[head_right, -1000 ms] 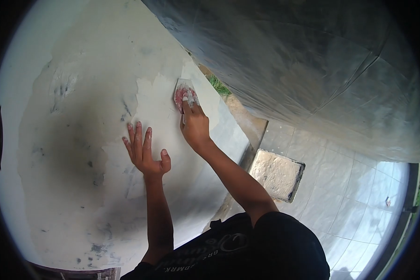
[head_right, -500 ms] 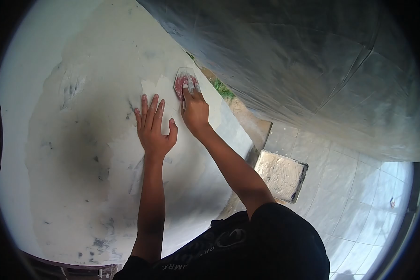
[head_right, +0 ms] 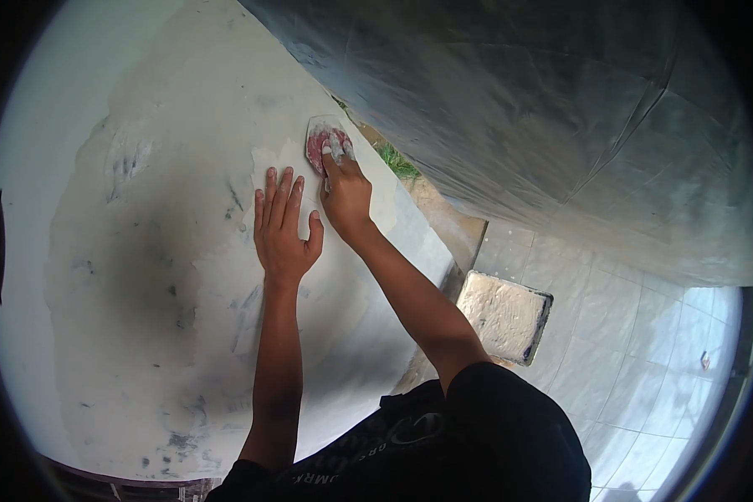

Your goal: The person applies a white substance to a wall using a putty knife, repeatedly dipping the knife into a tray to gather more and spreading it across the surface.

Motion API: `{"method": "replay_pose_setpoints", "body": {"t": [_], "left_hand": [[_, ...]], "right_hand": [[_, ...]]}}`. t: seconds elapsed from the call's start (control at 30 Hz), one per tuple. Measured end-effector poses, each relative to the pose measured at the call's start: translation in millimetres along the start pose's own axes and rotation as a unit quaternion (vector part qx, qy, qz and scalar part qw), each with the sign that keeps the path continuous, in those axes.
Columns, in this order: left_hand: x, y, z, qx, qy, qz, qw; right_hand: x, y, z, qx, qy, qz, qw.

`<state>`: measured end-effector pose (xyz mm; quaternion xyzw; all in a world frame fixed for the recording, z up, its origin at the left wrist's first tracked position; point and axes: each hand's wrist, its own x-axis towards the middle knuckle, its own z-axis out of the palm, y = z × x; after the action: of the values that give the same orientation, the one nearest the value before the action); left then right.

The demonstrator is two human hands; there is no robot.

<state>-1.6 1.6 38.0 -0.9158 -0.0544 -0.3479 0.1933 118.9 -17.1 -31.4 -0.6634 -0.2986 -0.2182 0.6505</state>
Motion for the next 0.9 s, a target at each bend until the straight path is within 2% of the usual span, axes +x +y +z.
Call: {"method": "replay_pose_setpoints", "body": {"t": [0.07, 0.13, 0.2, 0.3, 0.33, 0.37, 0.4, 0.47, 0.53, 0.67, 0.73, 0.8, 0.9], "left_hand": [[1.3, -0.7, -1.1, -0.002, 0.002, 0.002, 1.000], [-1.0, 1.0, -1.2, -0.009, -0.002, 0.003, 1.000], [-0.3, 0.0, -1.0, 0.002, 0.001, 0.006, 1.000], [-1.5, 0.5, -0.8, -0.008, 0.002, 0.006, 1.000], [-1.2, 0.0, -1.1, -0.009, 0.005, 0.006, 1.000], [-1.1, -0.6, -1.6, -0.010, 0.007, 0.006, 1.000], [-1.2, -1.3, -1.5, -0.015, 0.010, 0.010, 1.000], [-1.8, -2.0, -1.2, -0.022, 0.014, 0.015, 1.000], [-2.0, -3.0, -0.9, -0.029, 0.021, 0.017, 0.999], [-1.7, -2.0, -3.0, -0.040, 0.028, 0.012, 0.999], [-2.0, -3.0, -3.4, -0.042, 0.024, 0.016, 0.999], [-1.3, -2.2, -4.9, -0.038, 0.025, 0.012, 0.999], [-2.2, -1.7, -5.0, -0.035, 0.027, 0.007, 0.999]], "right_hand": [[-38.4, 5.8, -3.3, 0.030, -0.001, -0.010, 0.999], [-78.3, 9.4, -12.6, 0.079, -0.032, 0.022, 0.996], [-87.0, 17.4, -23.2, 0.098, -0.035, 0.015, 0.994], [-51.7, 16.2, -30.2, 0.135, 0.037, 0.027, 0.990], [-30.7, 11.1, -35.5, 0.104, 0.011, 0.060, 0.993], [-8.0, 9.2, -30.2, 0.070, 0.067, 0.006, 0.995], [9.7, 7.2, -25.4, 0.050, 0.058, 0.020, 0.997], [30.7, 7.3, -7.4, -0.018, 0.064, -0.024, 0.997], [20.9, -4.3, -3.0, -0.026, -0.017, -0.015, 0.999], [-56.2, -7.8, -8.3, 0.004, -0.087, -0.002, 0.996], [-84.5, -1.6, -17.6, 0.000, -0.081, -0.028, 0.996], [-94.4, 1.8, -29.8, 0.077, -0.050, 0.002, 0.996], [-38.0, -4.5, -36.2, 0.068, 0.020, -0.010, 0.997]]}}
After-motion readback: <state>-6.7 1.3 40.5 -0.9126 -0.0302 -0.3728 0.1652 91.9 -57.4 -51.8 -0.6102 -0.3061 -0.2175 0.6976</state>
